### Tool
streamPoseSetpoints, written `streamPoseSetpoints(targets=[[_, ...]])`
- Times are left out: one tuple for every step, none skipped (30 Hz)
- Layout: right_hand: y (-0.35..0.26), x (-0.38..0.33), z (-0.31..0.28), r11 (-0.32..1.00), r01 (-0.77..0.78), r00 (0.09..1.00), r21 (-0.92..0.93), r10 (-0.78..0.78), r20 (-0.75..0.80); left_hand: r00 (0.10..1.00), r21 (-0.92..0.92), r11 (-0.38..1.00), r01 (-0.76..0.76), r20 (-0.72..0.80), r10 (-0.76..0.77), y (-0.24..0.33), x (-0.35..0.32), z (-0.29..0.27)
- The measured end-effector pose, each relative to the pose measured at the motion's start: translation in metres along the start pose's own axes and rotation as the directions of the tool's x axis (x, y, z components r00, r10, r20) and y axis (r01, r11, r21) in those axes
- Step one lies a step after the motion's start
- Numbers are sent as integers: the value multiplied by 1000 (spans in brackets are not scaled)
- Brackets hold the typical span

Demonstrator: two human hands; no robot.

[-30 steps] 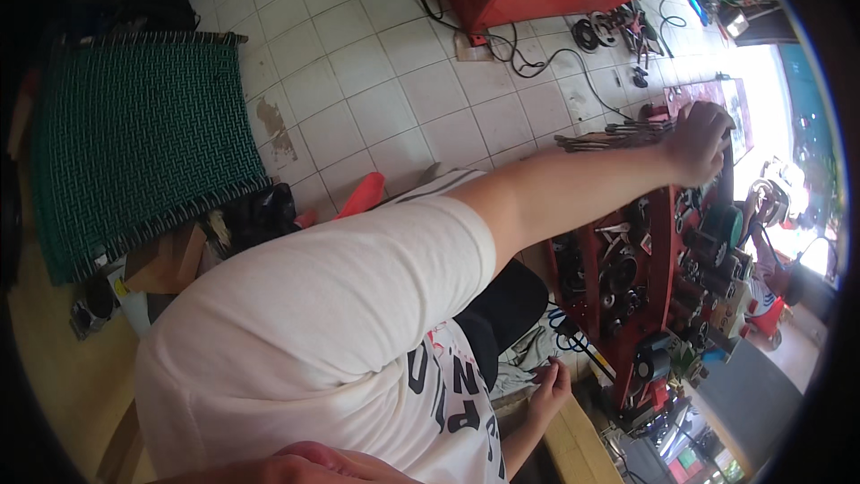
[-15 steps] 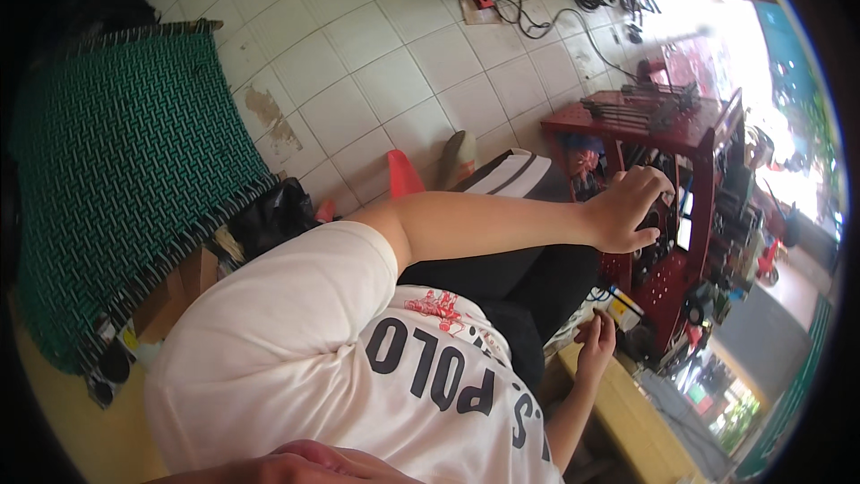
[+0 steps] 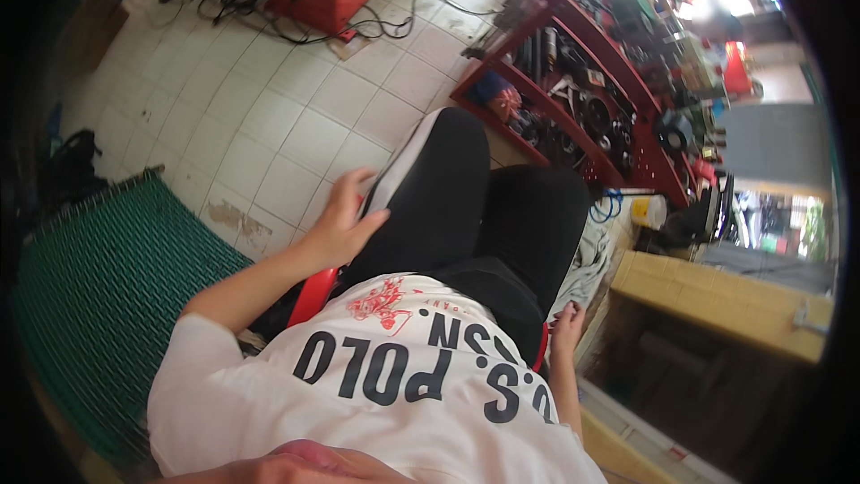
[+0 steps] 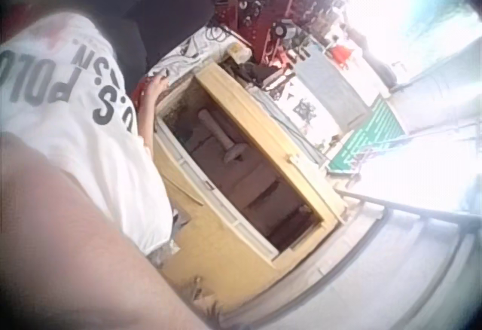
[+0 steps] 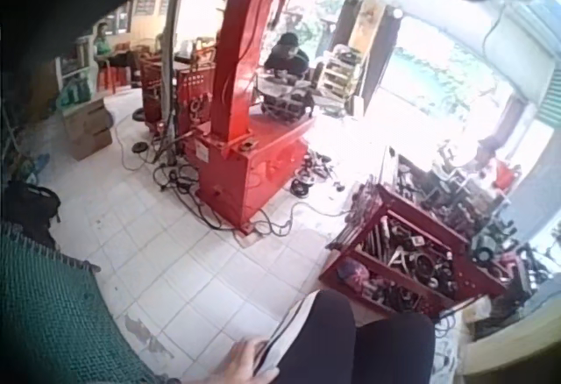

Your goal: The person sits at a red tool cart and handles various small metal parts, including bolts, nuts, and a black cylindrical component. They pick up and examine the parts, then insert a white circular piece into the black component and secure it. The person continues to sort through bolts and nuts on the cart.

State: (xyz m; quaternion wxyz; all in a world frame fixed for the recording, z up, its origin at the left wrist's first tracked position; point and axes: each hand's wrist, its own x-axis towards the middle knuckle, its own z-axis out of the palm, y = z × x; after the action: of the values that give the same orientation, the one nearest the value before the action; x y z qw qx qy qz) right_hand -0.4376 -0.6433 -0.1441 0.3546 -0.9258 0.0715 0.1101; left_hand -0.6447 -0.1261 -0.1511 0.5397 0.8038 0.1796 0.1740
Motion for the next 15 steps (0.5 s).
streamPoseSetpoints(targets=[[7,-12,10,998,30,1000,-55,-30,0,998,80,995,61,2,-61,-11,-19,-4],[15,-16,11,999,29,1000,-33,-29,-9,992,107,987,124,11,-126,-15,-32,-8],[21,-18,12,1000,29,999,-11,-29,-14,981,137,972,192,14,-196,-14,-41,-10],[22,-12,13,996,5,1000,89,-3,-23,973,156,961,229,-20,-229,-13,-46,-10],[25,-10,11,982,-23,999,189,30,-36,965,174,949,263,-48,-258,-11,-47,-8],[26,-10,11,959,-148,986,240,162,-41,957,189,938,291,-82,-280,-10,-46,-7],[26,-9,10,918,-267,956,293,290,-38,949,216,924,316,-71,-308,-6,-48,-4],[23,-5,11,860,-377,913,343,408,-21,939,242,907,344,-68,-338,2,-50,-3],[23,1,11,786,-479,854,391,520,0,928,268,890,369,-62,-367,7,-49,0],[34,1,13,787,-515,837,340,547,4,928,297,883,364,-31,-372,11,-45,-1],[38,2,16,797,-517,836,313,548,-14,924,326,873,363,-7,-382,15,-38,-2],[35,3,20,844,-472,867,253,496,-38,921,353,864,360,12,-389,15,-31,0],[29,-1,22,885,-426,895,189,443,-57,920,343,866,363,18,-392,12,-28,-2],[22,-3,23,913,-395,911,99,403,-89,915,331,866,374,17,-402,10,-31,-3],[21,0,23,935,-353,928,12,352,-119,899,351,837,419,-31,-437,6,-42,-2]])
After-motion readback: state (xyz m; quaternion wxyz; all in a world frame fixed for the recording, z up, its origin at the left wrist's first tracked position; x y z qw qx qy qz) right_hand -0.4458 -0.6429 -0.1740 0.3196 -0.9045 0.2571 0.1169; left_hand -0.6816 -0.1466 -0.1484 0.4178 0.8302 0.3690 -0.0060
